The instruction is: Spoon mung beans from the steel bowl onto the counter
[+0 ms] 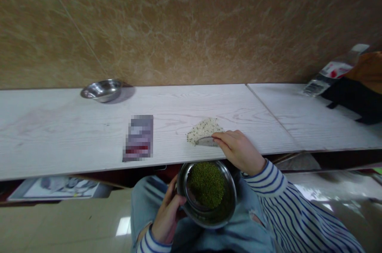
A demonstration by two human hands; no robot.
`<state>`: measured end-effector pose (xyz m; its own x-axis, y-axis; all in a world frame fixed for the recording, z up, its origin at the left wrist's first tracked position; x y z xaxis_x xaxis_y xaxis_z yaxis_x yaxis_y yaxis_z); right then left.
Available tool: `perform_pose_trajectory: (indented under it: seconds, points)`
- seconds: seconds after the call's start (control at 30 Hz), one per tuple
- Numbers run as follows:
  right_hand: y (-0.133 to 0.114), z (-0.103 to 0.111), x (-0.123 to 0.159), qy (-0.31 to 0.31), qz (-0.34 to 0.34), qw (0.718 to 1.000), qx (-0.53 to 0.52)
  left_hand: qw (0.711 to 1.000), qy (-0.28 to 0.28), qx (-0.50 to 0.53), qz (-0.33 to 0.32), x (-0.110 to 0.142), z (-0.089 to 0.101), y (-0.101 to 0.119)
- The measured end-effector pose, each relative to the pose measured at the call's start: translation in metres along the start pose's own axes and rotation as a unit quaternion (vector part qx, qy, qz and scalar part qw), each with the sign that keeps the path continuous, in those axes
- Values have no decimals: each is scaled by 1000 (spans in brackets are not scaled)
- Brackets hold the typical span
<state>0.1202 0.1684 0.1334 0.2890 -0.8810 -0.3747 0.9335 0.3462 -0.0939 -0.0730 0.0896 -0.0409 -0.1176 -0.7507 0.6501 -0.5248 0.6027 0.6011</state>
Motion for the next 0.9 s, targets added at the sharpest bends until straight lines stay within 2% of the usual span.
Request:
perform_pose_trajectory:
  seconds: [0.4, 0.57, 0.8, 0.9]
  points:
    - [14, -8, -24, -8, 8, 1000, 2, 1000, 19, 3, 3, -7, -3, 4]
    - [16, -2, -22, 7, 7, 1000, -5, 1000, 17, 1, 0, -6, -4, 4]
    - [15, 14, -19, 67, 2, 998, 19, 1000, 13, 7, 2, -6, -1, 2]
    - [11, 13, -23, 67, 3, 997, 37, 1000, 14, 4, 1, -5, 1, 3]
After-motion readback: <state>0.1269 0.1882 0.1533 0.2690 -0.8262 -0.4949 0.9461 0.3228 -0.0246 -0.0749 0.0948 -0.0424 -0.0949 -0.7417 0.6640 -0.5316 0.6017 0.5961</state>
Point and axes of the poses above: each hand's wrist, its own x-axis away from the middle knuckle, its own z-axis out of the back of the hand, y = z × x, the point moved 9 cm from there along -x, towards the middle knuckle, and after that the axes turned 10 degrees about x, right-handed, at the moved point
